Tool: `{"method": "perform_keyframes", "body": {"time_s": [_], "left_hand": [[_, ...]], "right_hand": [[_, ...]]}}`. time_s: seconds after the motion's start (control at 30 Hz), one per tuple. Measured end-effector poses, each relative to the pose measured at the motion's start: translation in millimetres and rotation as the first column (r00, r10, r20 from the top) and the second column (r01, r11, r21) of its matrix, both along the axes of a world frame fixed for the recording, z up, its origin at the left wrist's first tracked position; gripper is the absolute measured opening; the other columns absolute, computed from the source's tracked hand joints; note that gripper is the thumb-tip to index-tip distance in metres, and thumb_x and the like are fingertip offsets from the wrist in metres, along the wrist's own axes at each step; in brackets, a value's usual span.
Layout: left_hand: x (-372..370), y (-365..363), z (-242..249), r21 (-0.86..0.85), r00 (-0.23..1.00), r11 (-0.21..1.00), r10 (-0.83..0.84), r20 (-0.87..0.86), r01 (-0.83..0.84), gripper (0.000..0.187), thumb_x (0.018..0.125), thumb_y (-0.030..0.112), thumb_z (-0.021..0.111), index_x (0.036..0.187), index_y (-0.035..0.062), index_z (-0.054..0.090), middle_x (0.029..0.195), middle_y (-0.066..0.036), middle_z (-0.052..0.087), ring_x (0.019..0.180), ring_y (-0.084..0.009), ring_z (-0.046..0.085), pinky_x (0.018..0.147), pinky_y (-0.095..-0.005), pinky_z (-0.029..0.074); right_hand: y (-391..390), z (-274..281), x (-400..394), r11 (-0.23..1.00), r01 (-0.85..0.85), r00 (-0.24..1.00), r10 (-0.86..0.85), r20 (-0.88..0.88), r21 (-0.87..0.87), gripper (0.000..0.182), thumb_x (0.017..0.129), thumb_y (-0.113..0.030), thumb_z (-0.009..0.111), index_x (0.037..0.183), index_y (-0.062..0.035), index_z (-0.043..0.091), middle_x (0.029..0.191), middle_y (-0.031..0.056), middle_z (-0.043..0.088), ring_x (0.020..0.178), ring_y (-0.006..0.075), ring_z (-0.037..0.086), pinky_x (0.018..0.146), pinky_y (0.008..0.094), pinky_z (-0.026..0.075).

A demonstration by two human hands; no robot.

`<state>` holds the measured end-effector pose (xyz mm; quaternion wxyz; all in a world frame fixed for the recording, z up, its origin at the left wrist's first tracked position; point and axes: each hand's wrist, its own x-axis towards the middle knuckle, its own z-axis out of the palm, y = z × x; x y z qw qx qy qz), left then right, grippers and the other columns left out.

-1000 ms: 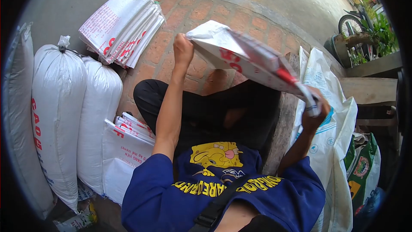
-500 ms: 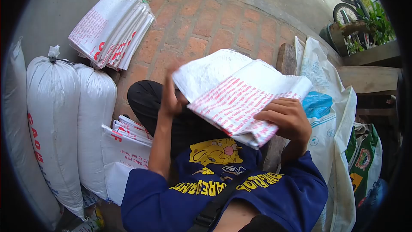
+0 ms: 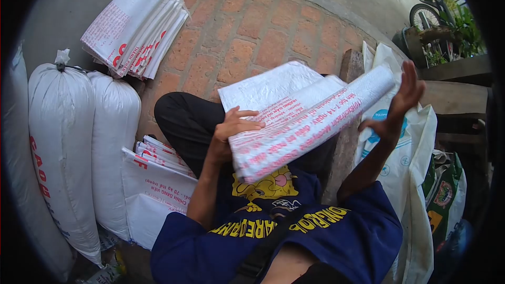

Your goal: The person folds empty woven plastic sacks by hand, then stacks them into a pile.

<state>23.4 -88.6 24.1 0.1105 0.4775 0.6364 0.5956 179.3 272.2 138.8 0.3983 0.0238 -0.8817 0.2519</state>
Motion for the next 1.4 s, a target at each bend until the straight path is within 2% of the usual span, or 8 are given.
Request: {"method": "perform_keyframes", "body": {"time_s": [0.27, 0.47, 0.53, 0.73, 0.9, 1.0, 1.23, 1.4], "left_hand": [[-13, -9, 12, 0.132, 0.972, 0.969, -0.22, 0.08, 0.208, 0.036, 0.074, 0.032, 0.078, 0.101, 0.0098, 0.071, 0.099, -0.006, 0.072, 0.114, -0.0295, 0.059, 0.105, -0.0497, 0.028], [40, -24, -93, -0.199, 0.917, 0.92, 0.37, 0.149, -0.339, 0.027, 0.078, 0.004, 0.069, 0.104, 0.0022, 0.062, 0.098, -0.011, 0.067, 0.092, -0.023, 0.065, 0.087, -0.0331, 0.047], [48, -3, -71, -0.254, 0.618, 0.946, 0.324, 0.716, -0.201, 0.028, 0.086, 0.004, 0.06, 0.113, 0.0004, 0.054, 0.102, -0.018, 0.065, 0.098, -0.0282, 0.064, 0.086, -0.0354, 0.048], [64, 22, -41, -0.775, 0.858, 0.504, 0.505, -0.093, -0.381, 0.044, 0.089, 0.027, 0.058, 0.117, -0.0045, 0.046, 0.098, -0.029, 0.062, 0.092, -0.0461, 0.06, 0.079, -0.0478, 0.05], [52, 32, -35, -0.805, 0.865, 0.488, 0.498, -0.06, -0.337, 0.054, 0.091, 0.042, 0.056, 0.112, -0.006, 0.045, 0.099, -0.033, 0.058, 0.085, -0.0486, 0.06, 0.077, -0.0508, 0.049], [42, 28, -43, -0.757, 0.856, 0.55, 0.516, -0.024, -0.353, 0.058, 0.09, 0.038, 0.061, 0.119, -0.0085, 0.042, 0.107, -0.031, 0.057, 0.084, -0.0428, 0.064, 0.076, -0.0466, 0.053], [4, 21, -49, 0.082, -0.066, 0.993, -0.077, 0.995, 0.081, 0.041, 0.086, 0.007, 0.059, 0.123, -0.0087, 0.05, 0.109, -0.021, 0.065, 0.093, -0.0273, 0.068, 0.081, -0.0371, 0.058], [-22, 10, -27, 0.1, 0.163, 0.988, -0.08, 0.983, -0.121, 0.049, 0.084, 0.003, 0.059, 0.13, -0.007, 0.045, 0.117, -0.019, 0.062, 0.098, -0.0282, 0.067, 0.085, -0.0384, 0.056]], "right_hand": [[32, -127, 60, 0.633, 0.401, 0.701, 0.253, 0.666, -0.662, 0.089, 0.052, -0.026, 0.084, 0.128, -0.0006, 0.046, 0.122, 0.0167, 0.054, 0.116, 0.0293, 0.052, 0.1, 0.044, 0.04], [-12, -92, 71, 0.532, 0.431, 0.66, 0.365, 0.657, -0.729, 0.05, 0.069, -0.01, 0.082, 0.113, 0.0037, 0.061, 0.102, 0.0112, 0.067, 0.093, 0.0213, 0.064, 0.083, 0.0336, 0.051], [-25, -81, 58, 0.577, 0.517, 0.592, 0.294, 0.751, -0.633, 0.047, 0.074, -0.016, 0.08, 0.112, 0.0039, 0.06, 0.102, 0.0108, 0.067, 0.093, 0.0201, 0.063, 0.081, 0.032, 0.05], [-11, -126, 70, 0.728, 0.505, 0.545, 0.148, 0.825, -0.464, 0.054, 0.071, -0.023, 0.081, 0.11, 0.0065, 0.058, 0.096, 0.0165, 0.068, 0.09, 0.0259, 0.065, 0.084, 0.0355, 0.049], [-19, -110, 66, 0.818, 0.553, 0.332, -0.045, 0.942, -0.156, 0.062, 0.068, -0.024, 0.082, 0.113, 0.0088, 0.055, 0.102, 0.0232, 0.066, 0.093, 0.0316, 0.065, 0.086, 0.0359, 0.048], [-22, -106, 55, 0.824, 0.548, 0.224, 0.025, 0.974, -0.147, 0.062, 0.069, -0.019, 0.081, 0.117, 0.0086, 0.054, 0.108, 0.0229, 0.064, 0.097, 0.0297, 0.064, 0.088, 0.0354, 0.047], [-7, -115, 47, 0.708, 0.421, 0.516, 0.327, 0.792, -0.567, 0.051, 0.078, 0.001, 0.069, 0.125, 0.0047, 0.05, 0.113, 0.0128, 0.062, 0.102, 0.021, 0.058, 0.094, 0.0338, 0.045], [3, -106, 8, 0.612, 0.294, 0.653, 0.432, 0.622, -0.734, 0.055, 0.084, -0.017, 0.072, 0.13, 0.0014, 0.049, 0.119, 0.0095, 0.059, 0.109, 0.0186, 0.056, 0.097, 0.0321, 0.043]]}}
